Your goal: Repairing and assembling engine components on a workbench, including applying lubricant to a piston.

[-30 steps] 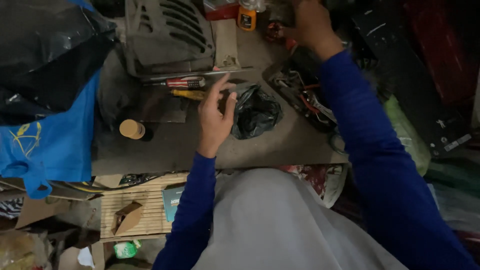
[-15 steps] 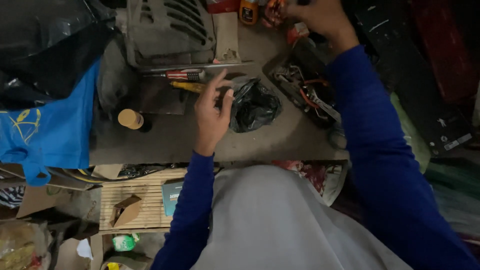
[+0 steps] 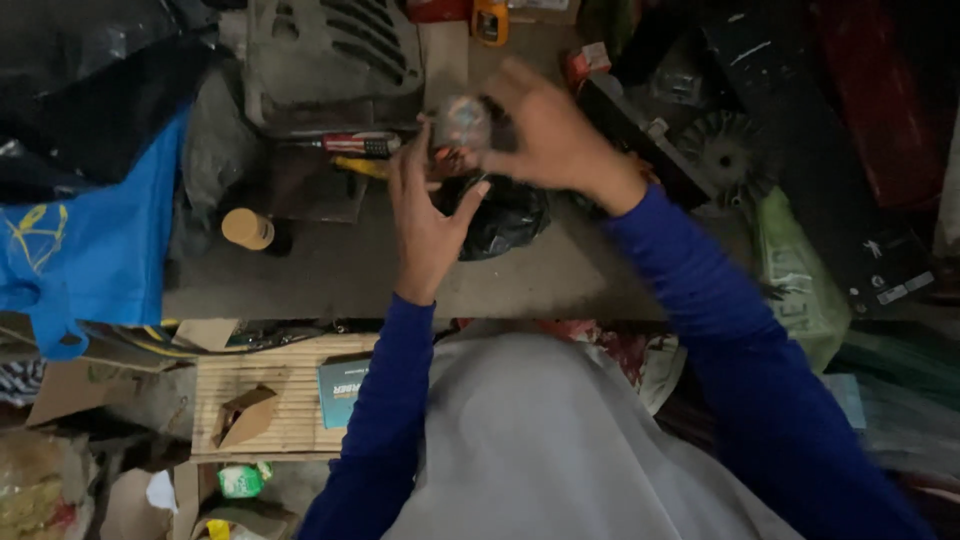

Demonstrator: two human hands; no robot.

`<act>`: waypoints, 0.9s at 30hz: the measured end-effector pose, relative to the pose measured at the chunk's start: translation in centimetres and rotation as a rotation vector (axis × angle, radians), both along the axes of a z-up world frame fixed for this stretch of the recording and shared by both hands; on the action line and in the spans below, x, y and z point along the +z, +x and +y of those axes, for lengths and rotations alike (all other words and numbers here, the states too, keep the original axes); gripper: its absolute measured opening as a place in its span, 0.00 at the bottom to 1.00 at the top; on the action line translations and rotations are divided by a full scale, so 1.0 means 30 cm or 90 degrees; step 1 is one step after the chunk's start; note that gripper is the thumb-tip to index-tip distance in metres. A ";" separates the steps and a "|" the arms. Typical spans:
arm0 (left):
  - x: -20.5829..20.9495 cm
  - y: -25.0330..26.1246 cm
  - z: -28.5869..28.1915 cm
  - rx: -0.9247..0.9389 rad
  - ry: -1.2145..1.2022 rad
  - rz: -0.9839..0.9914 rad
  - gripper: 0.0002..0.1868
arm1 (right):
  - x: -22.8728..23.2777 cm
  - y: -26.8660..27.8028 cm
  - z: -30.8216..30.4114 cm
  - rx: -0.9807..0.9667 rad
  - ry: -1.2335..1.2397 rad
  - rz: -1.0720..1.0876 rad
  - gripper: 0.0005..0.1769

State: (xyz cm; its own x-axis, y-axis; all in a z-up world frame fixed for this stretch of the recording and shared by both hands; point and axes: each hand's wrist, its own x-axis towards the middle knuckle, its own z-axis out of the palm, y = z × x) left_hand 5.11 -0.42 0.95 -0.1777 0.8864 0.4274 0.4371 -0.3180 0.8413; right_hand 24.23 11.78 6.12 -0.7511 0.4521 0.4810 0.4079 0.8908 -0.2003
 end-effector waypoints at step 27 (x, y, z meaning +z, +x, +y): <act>-0.105 -0.208 -0.319 0.353 -0.076 0.070 0.39 | -0.015 -0.401 -0.198 0.163 -0.381 -0.018 0.38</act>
State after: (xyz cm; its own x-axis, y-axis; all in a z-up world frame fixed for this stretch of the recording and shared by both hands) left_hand -1.13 -10.00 -2.20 -0.5897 0.7169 0.3720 0.5977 0.0776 0.7979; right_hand 12.18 5.85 5.67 -0.8792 0.4413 0.1797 0.2105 0.6980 -0.6845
